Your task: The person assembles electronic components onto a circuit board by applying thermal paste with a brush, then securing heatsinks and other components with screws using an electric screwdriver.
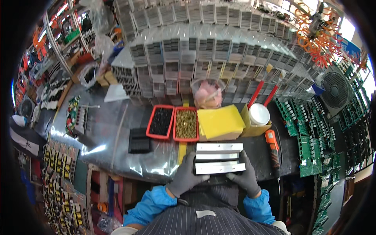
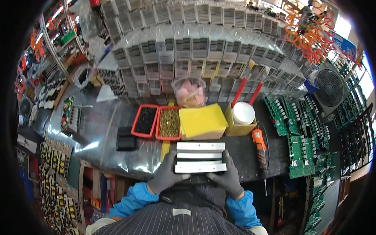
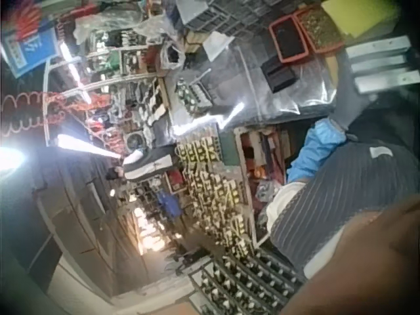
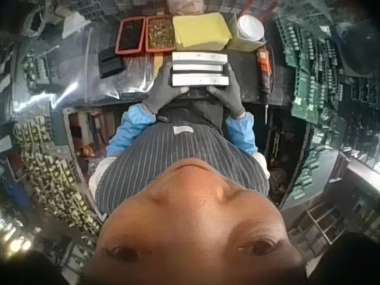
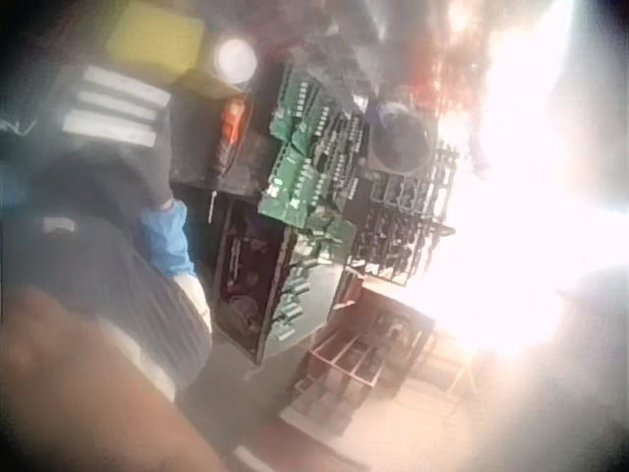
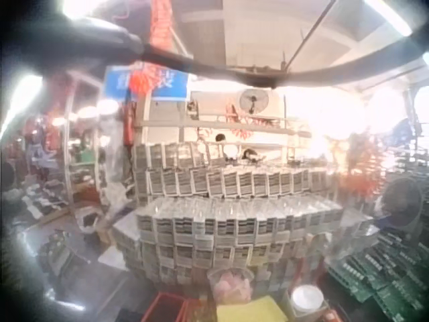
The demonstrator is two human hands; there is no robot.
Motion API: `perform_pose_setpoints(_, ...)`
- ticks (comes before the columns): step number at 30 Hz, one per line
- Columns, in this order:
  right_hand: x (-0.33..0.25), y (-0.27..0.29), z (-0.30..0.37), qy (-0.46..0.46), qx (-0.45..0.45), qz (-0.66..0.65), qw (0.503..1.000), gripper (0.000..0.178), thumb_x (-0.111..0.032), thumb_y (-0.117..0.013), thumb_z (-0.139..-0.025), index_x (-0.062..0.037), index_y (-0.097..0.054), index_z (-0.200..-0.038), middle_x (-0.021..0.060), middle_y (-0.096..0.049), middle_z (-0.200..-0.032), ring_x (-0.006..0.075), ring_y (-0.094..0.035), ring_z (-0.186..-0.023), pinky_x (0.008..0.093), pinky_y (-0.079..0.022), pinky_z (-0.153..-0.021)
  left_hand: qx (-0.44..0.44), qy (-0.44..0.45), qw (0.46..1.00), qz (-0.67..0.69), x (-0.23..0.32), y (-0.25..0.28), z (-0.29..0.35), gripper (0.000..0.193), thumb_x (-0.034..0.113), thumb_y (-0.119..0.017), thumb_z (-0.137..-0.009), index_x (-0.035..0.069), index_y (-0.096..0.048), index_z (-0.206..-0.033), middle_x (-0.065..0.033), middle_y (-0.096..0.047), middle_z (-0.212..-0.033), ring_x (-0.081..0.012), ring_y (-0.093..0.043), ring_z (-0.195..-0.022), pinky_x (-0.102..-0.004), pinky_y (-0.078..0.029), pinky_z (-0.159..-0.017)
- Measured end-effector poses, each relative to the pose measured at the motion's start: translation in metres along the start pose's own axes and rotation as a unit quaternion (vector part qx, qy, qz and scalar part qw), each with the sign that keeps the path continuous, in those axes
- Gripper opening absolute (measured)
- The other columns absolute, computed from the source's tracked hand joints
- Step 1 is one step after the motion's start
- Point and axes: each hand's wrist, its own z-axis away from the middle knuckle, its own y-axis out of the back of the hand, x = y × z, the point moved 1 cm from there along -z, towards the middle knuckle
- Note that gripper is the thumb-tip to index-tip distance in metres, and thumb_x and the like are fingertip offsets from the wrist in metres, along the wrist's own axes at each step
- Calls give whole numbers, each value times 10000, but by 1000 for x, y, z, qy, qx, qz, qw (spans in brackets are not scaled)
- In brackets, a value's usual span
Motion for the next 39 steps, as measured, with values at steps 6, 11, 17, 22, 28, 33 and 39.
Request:
perform_pose_setpoints(6, -7, 3, -3, -5, 11, 21, 1000, 1114, -308, -894, -622, 55, -298, -1491, 261, -511, -1365, 392, -553, -1254, 421, -480, -1020, -1, -29, 999, -22, -4, -1, -4, 922, 277, -880, -707, 37, -345, -1417, -243, -467, -1317, -408, -480, -1258, -459, -407, -1055)
perform_pose_setpoints(11, -5, 2, -8, -6, 17, 13, 1000, 1149, -362, -911, -631, 57, -290, -1502, 255, -470, -1423, 363, -497, -1325, 406, -433, -1066, -8, -27, 999, -15, -14, -1, -8, 939, 275, -876, -709, 25, -330, -1432, -248, -466, -1318, -408, -467, -1270, -461, -389, -1075)
perform_pose_setpoints(17, -3, 1, -7, 28, 44, 39, 998, 1123, -329, -897, -609, 24, -301, -1493, 250, -469, -1397, 412, -520, -1274, 435, -467, -1036, 3, -17, 999, -40, -19, 2, -2, 965, 284, -860, -728, -17, -301, -1455, -263, -463, -1318, -408, -474, -1260, -451, -393, -1072)
perform_pose_setpoints(22, -2, 8, 0, 14, 42, 46, 998, 1055, -282, -910, -603, -19, -357, -1461, 212, -483, -1346, 385, -551, -1224, 438, -498, -990, -18, 14, 991, -133, -3, 10, 7, 934, 334, -829, -761, -29, -318, -1452, -268, -509, -1247, -413, -539, -1177, -457, -449, -989)
perform_pose_setpoints(28, -5, 10, 6, -52, 38, 14, 998, 771, -242, -911, -603, -40, -527, -1240, 143, -590, -1157, 315, -650, -1028, 399, -554, -823, -15, -13, 989, -146, -3, 12, 9, 720, 334, -804, -790, 11, -457, -1331, -253, -563, -1160, -421, -594, -1068, -461, -487, -911)
perform_pose_setpoints(33, -4, 11, 4, 10, 55, 51, 997, 602, -219, -896, -620, -44, -608, -1118, 121, -627, -1065, 291, -673, -941, 363, -562, -768, -13, -15, 989, -147, -2, 12, 8, 635, 337, -802, -792, 28, -499, -1257, -233, -576, -1122, -416, -606, -1033, -462, -499, -868)
perform_pose_setpoints(39, -9, 11, 0, 11, 51, 53, 997, 515, -209, -890, -621, -43, -652, -1047, 117, -631, -1048, 293, -676, -908, 357, -562, -741, -9, -17, 991, -132, -5, 13, 4, 640, 311, -829, -769, 24, -522, -1253, -205, -594, -1087, -370, -619, -1026, -432, -500, -877)
